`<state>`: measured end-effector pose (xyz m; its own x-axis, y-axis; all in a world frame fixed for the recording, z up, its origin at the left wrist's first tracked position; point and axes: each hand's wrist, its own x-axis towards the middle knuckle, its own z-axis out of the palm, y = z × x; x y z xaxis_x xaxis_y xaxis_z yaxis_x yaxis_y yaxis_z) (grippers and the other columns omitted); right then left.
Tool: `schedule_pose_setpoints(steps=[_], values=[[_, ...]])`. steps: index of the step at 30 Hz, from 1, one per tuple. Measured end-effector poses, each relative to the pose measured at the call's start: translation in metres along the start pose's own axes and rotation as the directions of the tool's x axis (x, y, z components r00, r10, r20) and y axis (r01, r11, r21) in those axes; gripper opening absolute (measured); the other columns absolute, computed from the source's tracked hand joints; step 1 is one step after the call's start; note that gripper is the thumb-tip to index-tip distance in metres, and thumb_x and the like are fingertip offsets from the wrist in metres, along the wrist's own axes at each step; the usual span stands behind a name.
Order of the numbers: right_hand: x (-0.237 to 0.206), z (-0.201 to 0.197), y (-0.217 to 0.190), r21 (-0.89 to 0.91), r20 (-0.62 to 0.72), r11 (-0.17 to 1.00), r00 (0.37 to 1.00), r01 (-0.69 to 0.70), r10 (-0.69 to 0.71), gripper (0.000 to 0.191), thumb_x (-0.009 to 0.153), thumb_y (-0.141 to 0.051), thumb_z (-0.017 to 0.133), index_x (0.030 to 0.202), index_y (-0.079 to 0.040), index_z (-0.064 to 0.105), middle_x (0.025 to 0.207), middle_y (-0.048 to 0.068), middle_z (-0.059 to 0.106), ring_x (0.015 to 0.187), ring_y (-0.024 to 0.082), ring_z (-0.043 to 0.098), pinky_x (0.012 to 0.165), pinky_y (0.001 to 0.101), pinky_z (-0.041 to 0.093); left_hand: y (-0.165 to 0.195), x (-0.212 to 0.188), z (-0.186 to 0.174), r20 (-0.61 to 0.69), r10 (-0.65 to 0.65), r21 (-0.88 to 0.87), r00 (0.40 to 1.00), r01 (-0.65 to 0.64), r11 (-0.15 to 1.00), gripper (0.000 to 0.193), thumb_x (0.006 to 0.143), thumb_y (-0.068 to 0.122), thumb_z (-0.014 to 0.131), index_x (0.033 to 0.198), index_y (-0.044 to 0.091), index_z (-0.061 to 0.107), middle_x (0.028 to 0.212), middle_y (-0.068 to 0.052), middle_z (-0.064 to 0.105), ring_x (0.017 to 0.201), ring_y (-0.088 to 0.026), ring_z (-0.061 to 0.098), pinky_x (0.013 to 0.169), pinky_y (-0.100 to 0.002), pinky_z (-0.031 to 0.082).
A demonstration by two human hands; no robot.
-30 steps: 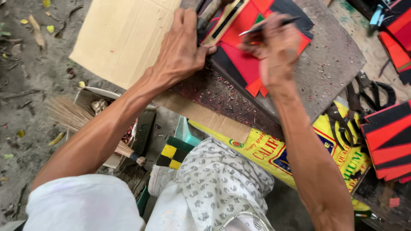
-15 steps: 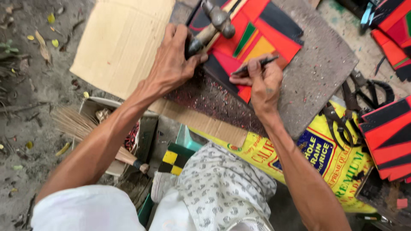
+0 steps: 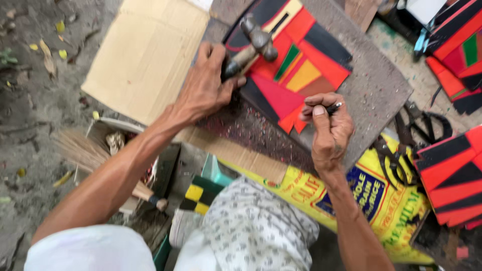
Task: The person sits on the ground holding a steel punch against a colorful patchwork leather piece laid on a wooden board, and repeatedly strikes the punch with a mallet to make holes along the edge. They reposition the punch and turn the leather piece to work along different sides.
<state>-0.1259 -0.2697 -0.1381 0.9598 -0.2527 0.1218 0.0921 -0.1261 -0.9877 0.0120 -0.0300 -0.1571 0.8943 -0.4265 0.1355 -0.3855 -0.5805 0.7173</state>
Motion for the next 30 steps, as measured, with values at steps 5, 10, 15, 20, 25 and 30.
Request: schedule_pose_setpoints(steps=[5,10,15,20,25,30], values=[[-0.034,-0.011,0.002,-0.573,0.254,0.731,0.928,0.371,-0.273,0.024,0.09,-0.004,0.074,0.113,0.0,0.066,0.105,0.018,0.062,0.098,0.032,0.064,0.085,0.0407,0.054,-0.003,-0.003,0.002,0.02,0.013,-0.013,1.0,-0.012,1.0,0.049,0.09,0.021,0.085,0.115,0.0,0.048,0.115,-0.023,0.048,0.095,-0.047,0.061,0.078,-0.054,0.05],[-0.035,-0.007,0.027,-0.587,0.245,0.693,0.908,0.418,-0.34,0.023,0.086,0.002,0.077,0.106,-0.001,0.065,0.102,0.016,0.063,0.096,0.033,0.065,0.087,0.0437,0.055,-0.004,0.0,-0.002,0.054,-0.019,0.008,0.998,0.018,1.0,0.055,0.091,0.025,0.086,0.117,0.0,0.045,0.116,-0.023,0.047,0.094,-0.047,0.061,0.078,-0.055,0.049],[-0.035,-0.004,0.035,-0.541,0.286,0.684,0.872,0.49,-0.398,0.022,0.079,0.008,0.071,0.096,0.0,0.06,0.099,0.018,0.064,0.092,0.036,0.067,0.082,0.0434,0.056,0.003,-0.004,0.001,-0.031,0.038,0.016,0.999,-0.038,0.999,0.06,0.09,0.029,0.089,0.119,-0.001,0.046,0.117,-0.023,0.046,0.096,-0.046,0.061,0.08,-0.054,0.05],[-0.034,-0.004,0.032,-0.543,0.276,0.698,0.885,0.466,-0.375,0.021,0.08,0.007,0.073,0.095,0.001,0.06,0.097,0.018,0.063,0.091,0.037,0.066,0.082,0.0434,0.055,0.006,-0.007,0.003,0.005,-0.02,0.008,1.0,0.02,1.0,0.061,0.088,0.032,0.089,0.116,-0.001,0.046,0.116,-0.022,0.046,0.094,-0.045,0.06,0.078,-0.053,0.05],[-0.031,-0.002,0.019,-0.586,0.213,0.726,0.933,0.36,-0.291,0.02,0.081,0.003,0.076,0.096,-0.002,0.063,0.1,0.018,0.063,0.09,0.036,0.066,0.078,0.0428,0.054,0.004,-0.006,0.003,-0.031,-0.042,-0.009,0.999,0.041,0.999,0.059,0.088,0.032,0.09,0.115,0.001,0.048,0.113,-0.02,0.048,0.091,-0.041,0.061,0.077,-0.051,0.052],[-0.032,0.001,0.017,-0.578,0.207,0.724,0.926,0.376,-0.316,0.023,0.084,0.003,0.074,0.103,-0.002,0.062,0.107,0.017,0.064,0.098,0.036,0.066,0.084,0.0433,0.055,0.005,-0.008,0.004,-0.025,-0.047,0.002,0.999,0.047,0.999,0.058,0.09,0.033,0.089,0.115,0.001,0.047,0.114,-0.02,0.047,0.09,-0.04,0.061,0.075,-0.051,0.051]])
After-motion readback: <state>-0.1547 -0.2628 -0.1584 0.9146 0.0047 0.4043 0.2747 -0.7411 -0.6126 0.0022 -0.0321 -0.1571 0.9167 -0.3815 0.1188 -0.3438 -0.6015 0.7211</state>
